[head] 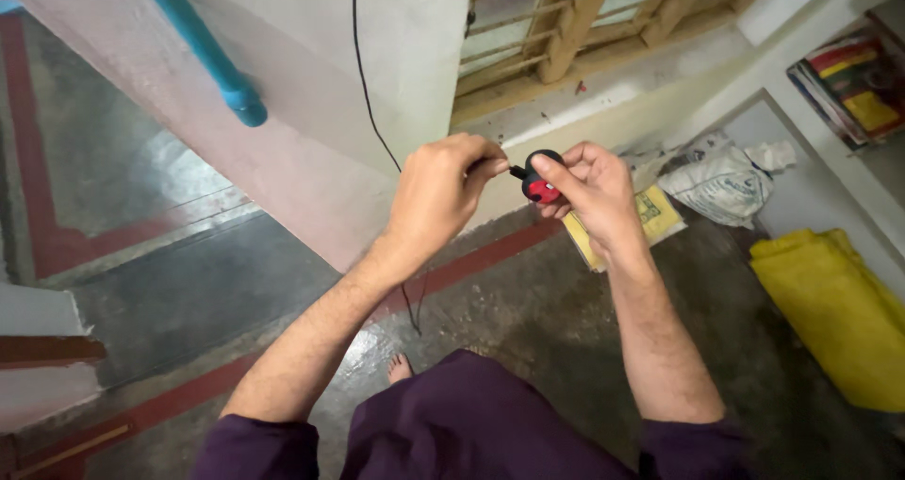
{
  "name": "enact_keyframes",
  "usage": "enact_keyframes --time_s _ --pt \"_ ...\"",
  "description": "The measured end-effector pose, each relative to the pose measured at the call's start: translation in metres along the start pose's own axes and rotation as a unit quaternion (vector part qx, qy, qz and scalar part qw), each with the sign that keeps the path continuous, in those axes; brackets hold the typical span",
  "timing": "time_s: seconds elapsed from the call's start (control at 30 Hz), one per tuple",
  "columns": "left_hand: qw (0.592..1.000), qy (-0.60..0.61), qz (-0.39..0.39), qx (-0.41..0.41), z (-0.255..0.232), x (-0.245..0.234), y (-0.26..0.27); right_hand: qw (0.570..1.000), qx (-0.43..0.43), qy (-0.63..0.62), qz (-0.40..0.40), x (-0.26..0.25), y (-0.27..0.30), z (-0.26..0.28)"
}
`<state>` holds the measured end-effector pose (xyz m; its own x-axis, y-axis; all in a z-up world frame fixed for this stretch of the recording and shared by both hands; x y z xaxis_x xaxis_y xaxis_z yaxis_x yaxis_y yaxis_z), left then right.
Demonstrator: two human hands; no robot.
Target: The person connects several electronic devices to chargers and plugs them into wall sockets. They handle a power bank, a smartwatch, and a smartphone, connecting each to a charging cable and then to a power source.
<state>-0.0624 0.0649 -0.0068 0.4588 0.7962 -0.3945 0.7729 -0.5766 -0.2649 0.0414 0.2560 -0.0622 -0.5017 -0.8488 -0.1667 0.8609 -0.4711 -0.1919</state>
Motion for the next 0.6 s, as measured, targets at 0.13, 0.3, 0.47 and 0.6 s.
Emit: enact_keyframes --time_s 0.13,0.3,0.47,0.6 --pt "0.989 0.102 0.023 -0.109 0.042 0.027 0.000 0.985 0.015 0.171 0.031 -0.004 -0.014 0.023" --pt "0.967 0.188 0.067 -0.155 0.055 0.054 0.009 0.947 0.060 0.309 0.065 -0.015 -0.019 0.034" --pt "0.981 0.140 0.053 -0.126 0.042 0.041 0.023 0.980 0.105 0.147 0.085 -0.016 -0.013 0.014" --pt "0.982 0.133 0.040 -0.128 0.032 0.035 0.027 0.987 0.117 0.019 0.105 -0.014 -0.004 -0.007"
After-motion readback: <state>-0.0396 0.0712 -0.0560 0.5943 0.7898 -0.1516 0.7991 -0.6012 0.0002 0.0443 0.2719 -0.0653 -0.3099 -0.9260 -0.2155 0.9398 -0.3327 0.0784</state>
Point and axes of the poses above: each hand's wrist, its own y-axis away from the middle knuckle, its own x-axis out of the palm, z = x × y, the point moved 7 cm from there along -y, towards the middle knuckle, and after that the axes turned 15 degrees about -x, right-handed, at the moved point
